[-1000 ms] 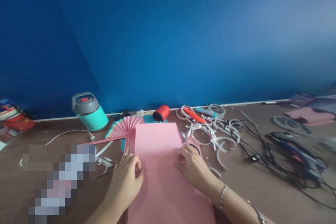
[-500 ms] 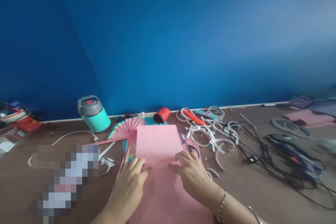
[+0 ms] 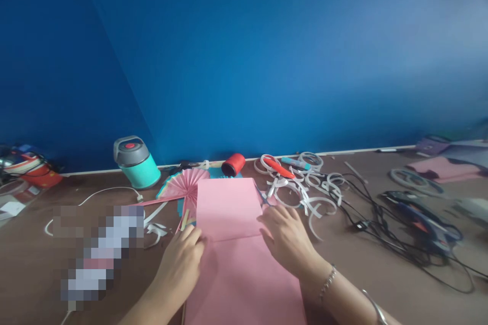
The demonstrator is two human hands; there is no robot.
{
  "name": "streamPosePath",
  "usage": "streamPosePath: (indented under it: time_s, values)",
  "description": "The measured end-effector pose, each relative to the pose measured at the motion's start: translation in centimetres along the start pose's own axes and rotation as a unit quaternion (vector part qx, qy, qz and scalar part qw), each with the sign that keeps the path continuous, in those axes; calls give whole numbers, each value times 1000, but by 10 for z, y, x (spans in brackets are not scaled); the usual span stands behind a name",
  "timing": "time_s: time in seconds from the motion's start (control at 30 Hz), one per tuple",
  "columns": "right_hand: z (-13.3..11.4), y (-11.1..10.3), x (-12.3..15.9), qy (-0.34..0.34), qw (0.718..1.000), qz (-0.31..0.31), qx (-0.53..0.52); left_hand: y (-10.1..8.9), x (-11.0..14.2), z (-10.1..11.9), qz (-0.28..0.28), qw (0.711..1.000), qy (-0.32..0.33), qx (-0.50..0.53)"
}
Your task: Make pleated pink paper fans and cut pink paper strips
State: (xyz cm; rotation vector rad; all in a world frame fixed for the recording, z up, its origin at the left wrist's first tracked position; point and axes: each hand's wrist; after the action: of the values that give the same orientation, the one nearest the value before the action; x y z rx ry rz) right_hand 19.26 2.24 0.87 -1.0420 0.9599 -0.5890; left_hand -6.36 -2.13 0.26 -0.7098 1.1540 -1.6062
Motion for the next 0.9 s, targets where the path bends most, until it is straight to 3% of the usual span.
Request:
streamPosePath:
  time_s: [0.13, 0.3, 0.4, 0.5, 0.6, 0.73, 0.9]
  values:
    - [-12, 11, -3, -115, 993, 20, -19, 0, 0, -2, 9, 1000, 11, 4]
    - [-16, 22, -1, -114, 992, 44, -5, -13, 1, -8, 24, 998, -25, -52]
    - [-17, 20, -2, -126, 991, 48, -2, -18, 1, -8, 107, 991, -37, -66]
    - [-15, 18, -3, -148, 988, 51, 4, -10, 0, -4, 172, 985, 29, 0]
    - [-14, 19, -5, -150, 987, 60, -1, 4, -2, -2, 119, 988, 87, 53]
    - [-12, 22, -5, -131, 990, 41, -24, 15, -4, -5, 89, 992, 75, 41]
    - [-11, 21, -4, -63, 995, -22, -68, 12, -7, -9, 82, 993, 75, 49]
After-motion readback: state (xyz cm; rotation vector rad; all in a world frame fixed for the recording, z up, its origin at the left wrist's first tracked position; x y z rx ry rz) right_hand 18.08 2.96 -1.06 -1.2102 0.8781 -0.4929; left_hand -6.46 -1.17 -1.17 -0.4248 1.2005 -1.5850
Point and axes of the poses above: each hand's wrist, its own x-axis away from the middle knuckle, its own y-axis out of the palm, z = x × y, and after that the axes turned 14 degrees about x, right-handed
